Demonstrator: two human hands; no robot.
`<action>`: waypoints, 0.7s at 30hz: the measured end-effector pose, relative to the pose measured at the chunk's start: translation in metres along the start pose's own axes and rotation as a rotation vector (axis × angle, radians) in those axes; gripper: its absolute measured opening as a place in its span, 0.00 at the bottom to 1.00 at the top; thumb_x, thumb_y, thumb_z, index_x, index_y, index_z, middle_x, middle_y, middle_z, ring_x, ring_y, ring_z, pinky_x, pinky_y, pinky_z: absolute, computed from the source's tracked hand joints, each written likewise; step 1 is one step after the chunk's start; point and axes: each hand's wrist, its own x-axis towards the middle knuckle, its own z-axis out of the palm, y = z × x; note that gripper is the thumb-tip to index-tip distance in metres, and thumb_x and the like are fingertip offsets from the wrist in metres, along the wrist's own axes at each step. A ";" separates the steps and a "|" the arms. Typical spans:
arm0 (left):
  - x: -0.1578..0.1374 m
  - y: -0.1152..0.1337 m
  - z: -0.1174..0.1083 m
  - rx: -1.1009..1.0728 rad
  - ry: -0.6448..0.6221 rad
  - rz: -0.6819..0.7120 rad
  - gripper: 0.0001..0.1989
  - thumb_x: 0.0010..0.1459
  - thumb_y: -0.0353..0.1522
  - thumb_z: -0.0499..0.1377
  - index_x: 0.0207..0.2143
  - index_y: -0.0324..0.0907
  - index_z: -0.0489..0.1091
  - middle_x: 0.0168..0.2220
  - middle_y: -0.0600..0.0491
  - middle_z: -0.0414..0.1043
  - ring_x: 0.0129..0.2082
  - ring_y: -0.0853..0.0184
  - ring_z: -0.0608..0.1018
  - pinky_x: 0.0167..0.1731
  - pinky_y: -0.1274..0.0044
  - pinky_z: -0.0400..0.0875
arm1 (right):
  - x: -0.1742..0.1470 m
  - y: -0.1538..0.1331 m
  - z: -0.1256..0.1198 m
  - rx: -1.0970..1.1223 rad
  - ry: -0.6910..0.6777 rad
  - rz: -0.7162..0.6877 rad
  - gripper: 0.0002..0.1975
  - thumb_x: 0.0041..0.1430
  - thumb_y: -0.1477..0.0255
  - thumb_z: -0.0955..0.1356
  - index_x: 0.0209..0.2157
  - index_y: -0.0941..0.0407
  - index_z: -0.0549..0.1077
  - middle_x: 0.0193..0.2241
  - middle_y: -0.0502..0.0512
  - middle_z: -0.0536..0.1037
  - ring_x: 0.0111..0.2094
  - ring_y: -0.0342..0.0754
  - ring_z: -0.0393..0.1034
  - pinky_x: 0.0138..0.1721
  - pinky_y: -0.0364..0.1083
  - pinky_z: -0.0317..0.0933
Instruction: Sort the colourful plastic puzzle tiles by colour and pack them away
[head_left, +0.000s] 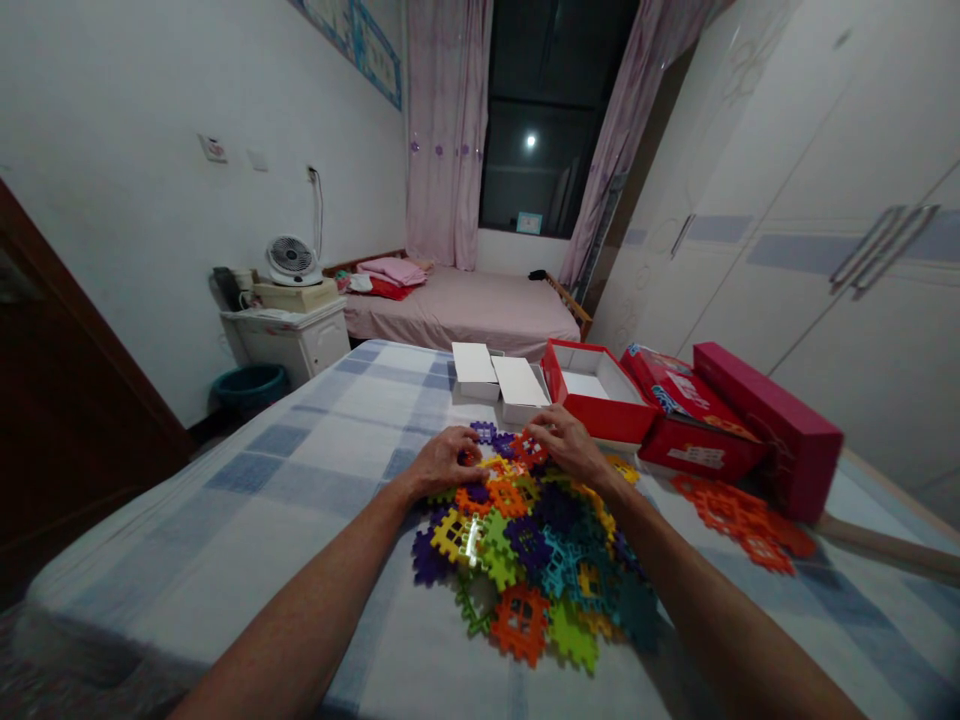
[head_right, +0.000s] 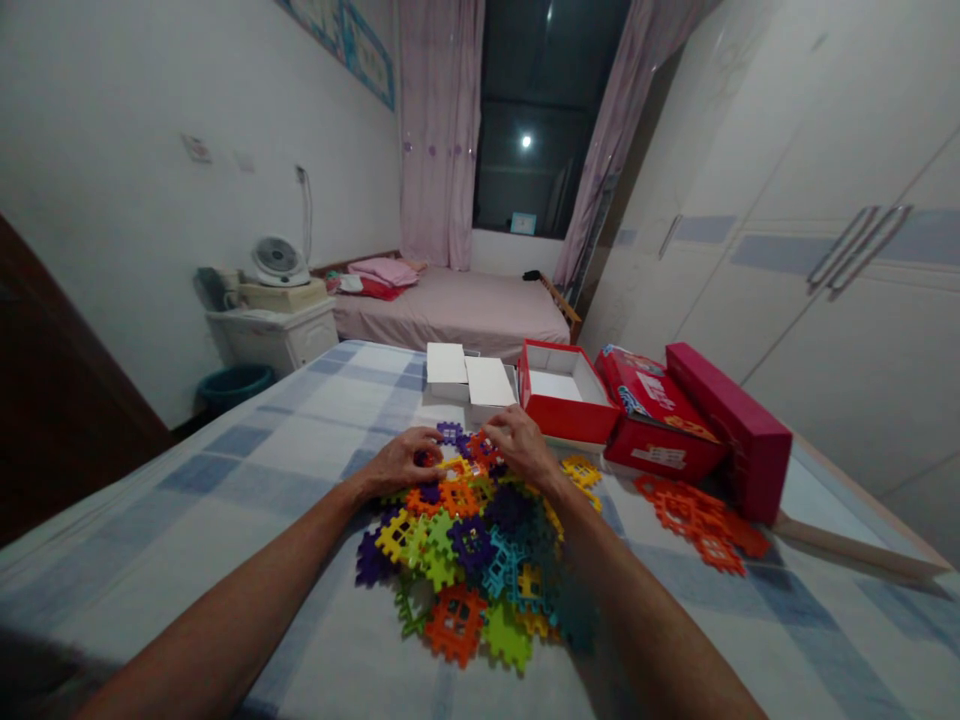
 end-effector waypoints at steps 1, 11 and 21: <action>0.000 0.000 0.000 0.015 -0.012 0.005 0.08 0.45 0.38 0.65 0.26 0.43 0.75 0.48 0.47 0.70 0.48 0.60 0.71 0.49 0.70 0.65 | 0.001 -0.002 -0.003 0.031 0.026 0.025 0.11 0.59 0.67 0.61 0.31 0.58 0.70 0.33 0.53 0.71 0.36 0.45 0.66 0.40 0.42 0.57; 0.002 0.005 0.002 0.098 -0.001 -0.011 0.03 0.45 0.27 0.59 0.21 0.42 0.72 0.45 0.49 0.72 0.47 0.62 0.72 0.49 0.71 0.65 | -0.009 -0.013 0.001 -0.376 -0.281 0.101 0.07 0.58 0.70 0.62 0.37 0.57 0.68 0.31 0.53 0.74 0.33 0.45 0.67 0.32 0.41 0.52; 0.006 -0.001 -0.003 -0.210 0.232 -0.176 0.05 0.47 0.31 0.57 0.21 0.41 0.70 0.45 0.48 0.74 0.42 0.63 0.76 0.40 0.72 0.71 | 0.005 -0.017 0.018 -0.551 -0.361 0.188 0.12 0.58 0.67 0.61 0.39 0.59 0.70 0.37 0.61 0.75 0.38 0.52 0.68 0.34 0.45 0.54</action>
